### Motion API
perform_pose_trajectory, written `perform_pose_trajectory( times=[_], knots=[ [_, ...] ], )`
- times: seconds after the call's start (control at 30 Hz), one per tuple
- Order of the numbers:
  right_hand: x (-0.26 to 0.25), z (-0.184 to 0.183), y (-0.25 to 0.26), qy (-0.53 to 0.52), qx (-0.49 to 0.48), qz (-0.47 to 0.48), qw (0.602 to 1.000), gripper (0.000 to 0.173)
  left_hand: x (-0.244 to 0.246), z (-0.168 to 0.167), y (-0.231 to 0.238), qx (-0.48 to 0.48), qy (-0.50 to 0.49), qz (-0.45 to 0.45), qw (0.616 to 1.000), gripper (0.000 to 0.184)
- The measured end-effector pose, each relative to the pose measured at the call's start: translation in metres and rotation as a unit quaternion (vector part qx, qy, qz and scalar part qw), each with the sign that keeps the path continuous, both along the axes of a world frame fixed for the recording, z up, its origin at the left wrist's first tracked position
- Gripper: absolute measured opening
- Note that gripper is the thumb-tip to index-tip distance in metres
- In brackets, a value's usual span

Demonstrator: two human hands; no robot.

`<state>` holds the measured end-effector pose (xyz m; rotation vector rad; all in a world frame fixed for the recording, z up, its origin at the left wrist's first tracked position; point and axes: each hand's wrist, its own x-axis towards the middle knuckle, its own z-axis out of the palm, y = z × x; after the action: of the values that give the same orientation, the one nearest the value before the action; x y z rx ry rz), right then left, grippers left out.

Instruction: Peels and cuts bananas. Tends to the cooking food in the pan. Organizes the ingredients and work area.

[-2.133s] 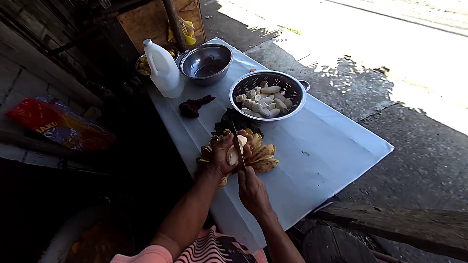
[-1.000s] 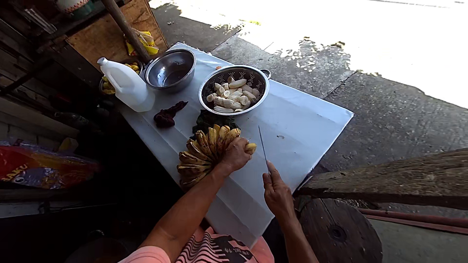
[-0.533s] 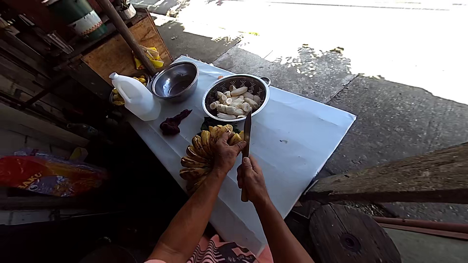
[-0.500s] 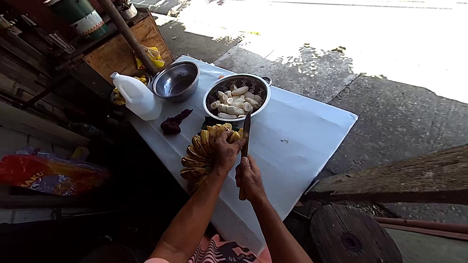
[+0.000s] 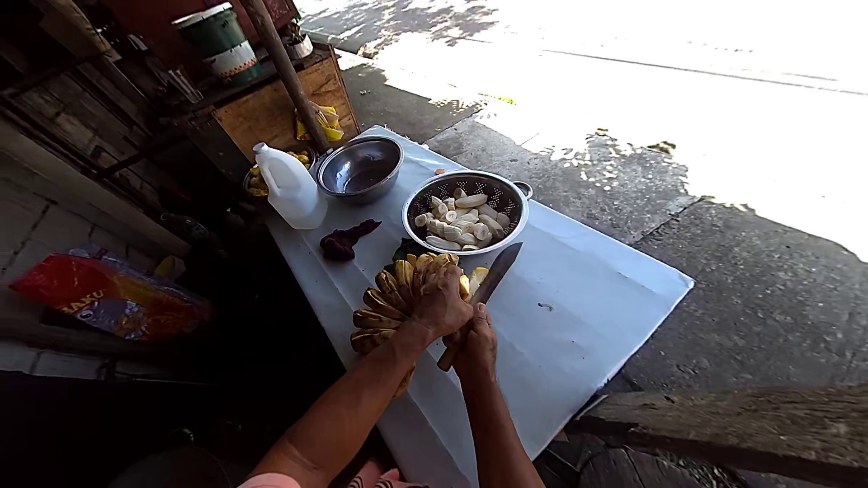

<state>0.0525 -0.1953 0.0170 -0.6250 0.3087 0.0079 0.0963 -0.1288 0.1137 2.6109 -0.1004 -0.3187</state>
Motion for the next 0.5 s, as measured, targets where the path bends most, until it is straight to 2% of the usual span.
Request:
perform_pose_trajectory(
  times=[0.07,0.17,0.27,0.3,0.4,0.5],
  knots=[
    [0.005,-0.003,-0.002,0.016,-0.022,-0.018,0.999,0.036,-0.004,0.000,-0.001,0.015,0.002,-0.019,1.000,0.058],
    [0.005,0.001,-0.006,0.040,-0.084,-0.027,0.995,0.035,-0.002,-0.009,0.003,-0.005,-0.015,0.007,1.000,0.057],
    [-0.010,0.004,-0.004,0.030,-0.224,-0.040,0.973,0.023,0.005,-0.029,0.008,-0.086,-0.072,0.044,0.993,0.040],
    [-0.016,0.000,0.000,0.027,-0.274,-0.052,0.960,0.029,0.007,-0.034,0.009,-0.109,-0.071,0.057,0.990,0.035],
    [-0.021,-0.017,0.009,0.042,-0.376,-0.069,0.923,0.069,0.007,-0.040,0.005,-0.143,-0.041,0.077,0.986,0.031],
    [-0.016,-0.023,0.008,0.053,-0.374,-0.058,0.924,0.079,0.004,-0.046,0.009,-0.165,-0.032,0.101,0.981,0.031]
  ],
)
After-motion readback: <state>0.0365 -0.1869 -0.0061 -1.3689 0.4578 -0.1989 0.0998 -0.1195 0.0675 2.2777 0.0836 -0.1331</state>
